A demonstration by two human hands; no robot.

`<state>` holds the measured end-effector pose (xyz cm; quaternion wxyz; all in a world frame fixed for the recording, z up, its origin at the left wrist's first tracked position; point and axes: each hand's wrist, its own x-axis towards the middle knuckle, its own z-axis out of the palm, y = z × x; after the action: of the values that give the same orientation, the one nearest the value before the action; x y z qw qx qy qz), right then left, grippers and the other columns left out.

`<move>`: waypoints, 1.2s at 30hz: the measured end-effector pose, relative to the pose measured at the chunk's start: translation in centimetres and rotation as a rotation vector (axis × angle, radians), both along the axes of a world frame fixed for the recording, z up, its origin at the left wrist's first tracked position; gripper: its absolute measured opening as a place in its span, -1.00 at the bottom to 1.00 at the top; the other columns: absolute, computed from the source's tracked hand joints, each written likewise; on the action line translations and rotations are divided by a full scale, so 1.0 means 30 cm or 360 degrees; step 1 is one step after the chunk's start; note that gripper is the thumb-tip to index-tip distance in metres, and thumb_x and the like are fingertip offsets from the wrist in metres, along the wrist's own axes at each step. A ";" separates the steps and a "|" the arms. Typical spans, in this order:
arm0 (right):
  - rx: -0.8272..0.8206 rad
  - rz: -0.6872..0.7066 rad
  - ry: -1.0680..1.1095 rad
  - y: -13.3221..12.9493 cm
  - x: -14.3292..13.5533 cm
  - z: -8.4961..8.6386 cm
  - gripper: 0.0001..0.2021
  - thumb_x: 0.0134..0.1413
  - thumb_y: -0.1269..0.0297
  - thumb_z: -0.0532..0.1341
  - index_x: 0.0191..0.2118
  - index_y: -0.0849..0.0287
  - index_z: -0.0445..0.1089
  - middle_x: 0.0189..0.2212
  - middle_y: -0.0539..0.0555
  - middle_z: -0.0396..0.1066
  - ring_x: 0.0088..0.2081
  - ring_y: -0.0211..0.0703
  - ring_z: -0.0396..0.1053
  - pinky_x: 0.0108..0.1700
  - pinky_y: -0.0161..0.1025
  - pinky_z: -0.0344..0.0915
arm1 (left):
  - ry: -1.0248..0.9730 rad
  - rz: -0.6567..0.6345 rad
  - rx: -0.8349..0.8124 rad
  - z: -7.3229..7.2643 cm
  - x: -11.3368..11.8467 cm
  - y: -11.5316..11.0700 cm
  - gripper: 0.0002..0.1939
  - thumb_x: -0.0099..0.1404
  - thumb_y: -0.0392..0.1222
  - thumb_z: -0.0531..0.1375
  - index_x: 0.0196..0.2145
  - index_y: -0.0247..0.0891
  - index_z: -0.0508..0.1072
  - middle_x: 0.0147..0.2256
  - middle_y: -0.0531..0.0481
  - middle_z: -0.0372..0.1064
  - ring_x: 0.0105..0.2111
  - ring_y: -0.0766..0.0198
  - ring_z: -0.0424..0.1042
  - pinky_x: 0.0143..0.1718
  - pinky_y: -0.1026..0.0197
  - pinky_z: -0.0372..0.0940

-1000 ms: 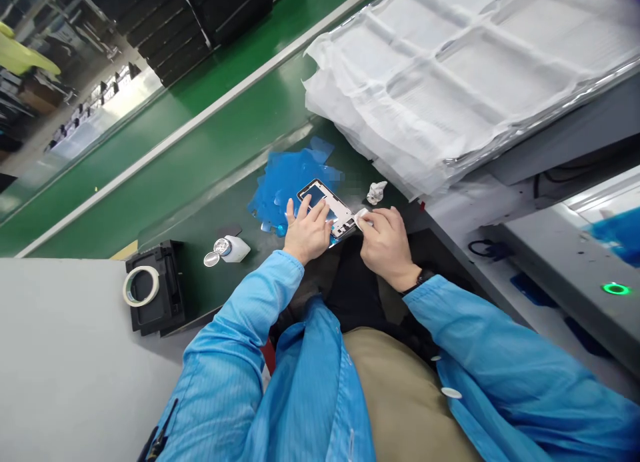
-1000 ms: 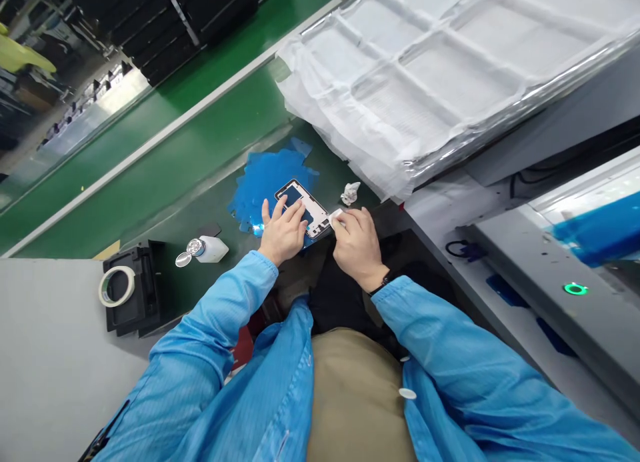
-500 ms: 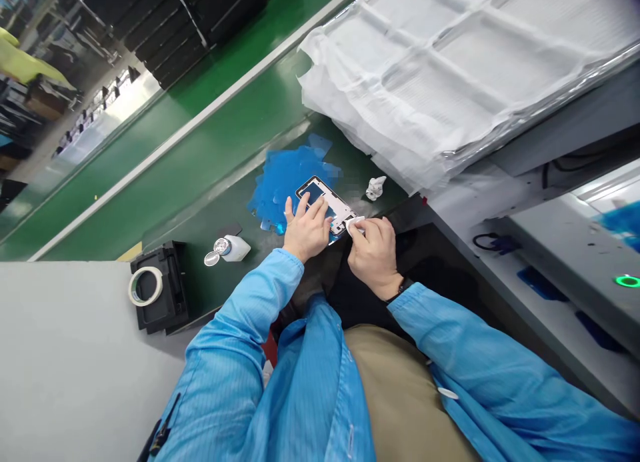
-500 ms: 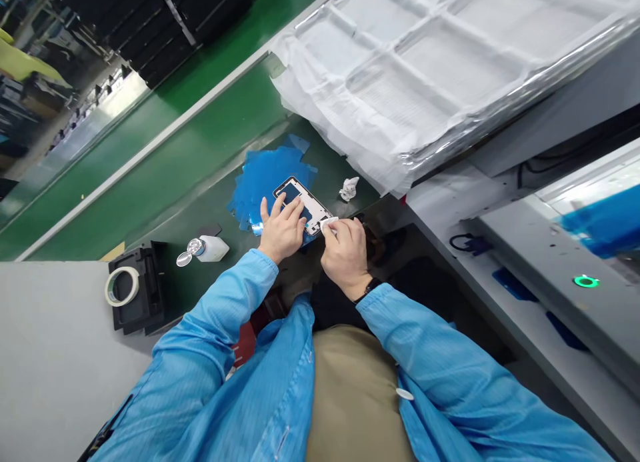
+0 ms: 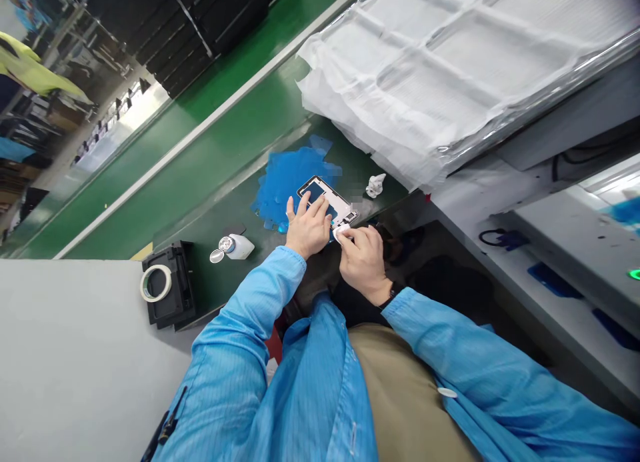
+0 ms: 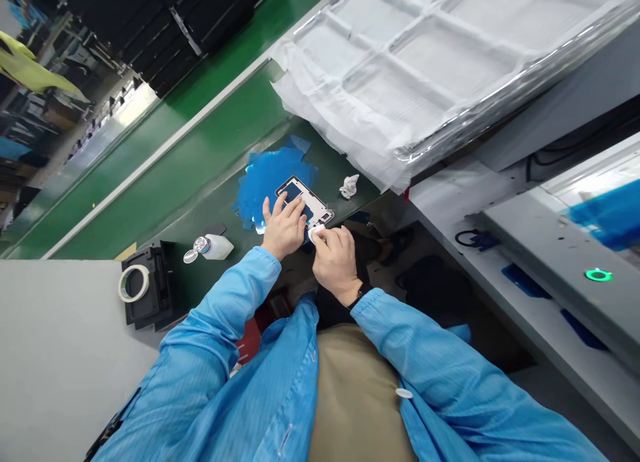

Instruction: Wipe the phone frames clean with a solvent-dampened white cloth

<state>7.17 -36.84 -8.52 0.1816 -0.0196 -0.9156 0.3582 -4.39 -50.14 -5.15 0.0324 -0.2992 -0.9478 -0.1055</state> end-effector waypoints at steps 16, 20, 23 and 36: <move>-0.2486 -0.0692 -0.0462 0.227 0.140 -0.072 -0.58 -0.28 0.11 0.59 -0.23 0.17 0.65 -0.15 0.18 0.63 -0.11 0.02 0.55 -0.23 -0.19 0.54 | -0.0101 0.0367 0.0147 0.126 -0.132 -0.014 -0.58 0.54 -0.14 -0.01 0.23 -0.12 0.46 0.25 -0.09 0.40 0.24 0.07 0.30 0.31 0.01 0.10; -0.2578 -0.0640 -0.0527 0.201 0.139 -0.081 -0.56 -0.30 0.09 0.61 -0.23 0.15 0.65 -0.15 0.18 0.63 -0.11 0.04 0.56 -0.23 -0.17 0.55 | -0.0299 0.0520 -0.0019 0.166 -0.235 -0.015 -0.57 0.51 -0.11 0.07 0.22 -0.29 0.46 0.21 -0.24 0.43 0.24 0.00 0.34 0.29 0.05 0.15; -0.2688 -0.0491 -0.0525 0.170 0.091 -0.063 -0.55 -0.31 0.08 0.61 -0.22 0.13 0.64 -0.16 0.17 0.64 -0.09 0.03 0.56 -0.14 -0.15 0.55 | -0.0394 0.0522 -0.0116 0.174 -0.297 -0.003 -0.58 0.49 -0.04 0.12 0.13 -0.36 0.52 0.10 -0.30 0.52 0.14 -0.03 0.45 0.19 0.08 0.26; -0.2517 0.0117 -0.0508 0.060 -0.007 0.030 -0.68 -0.08 0.04 0.50 -0.21 0.10 0.64 -0.15 0.16 0.63 -0.08 0.03 0.53 0.07 -0.04 0.43 | -0.0181 0.0609 0.0013 0.180 -0.257 -0.018 -0.55 0.60 -0.05 -0.09 0.12 -0.31 0.47 0.10 -0.27 0.50 0.16 0.11 0.42 0.24 0.13 0.22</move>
<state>6.97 -35.04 -7.61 -0.0308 -0.1629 -0.4061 0.8986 -12.10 -50.68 0.24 -0.0005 -0.1070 -0.9872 -0.1180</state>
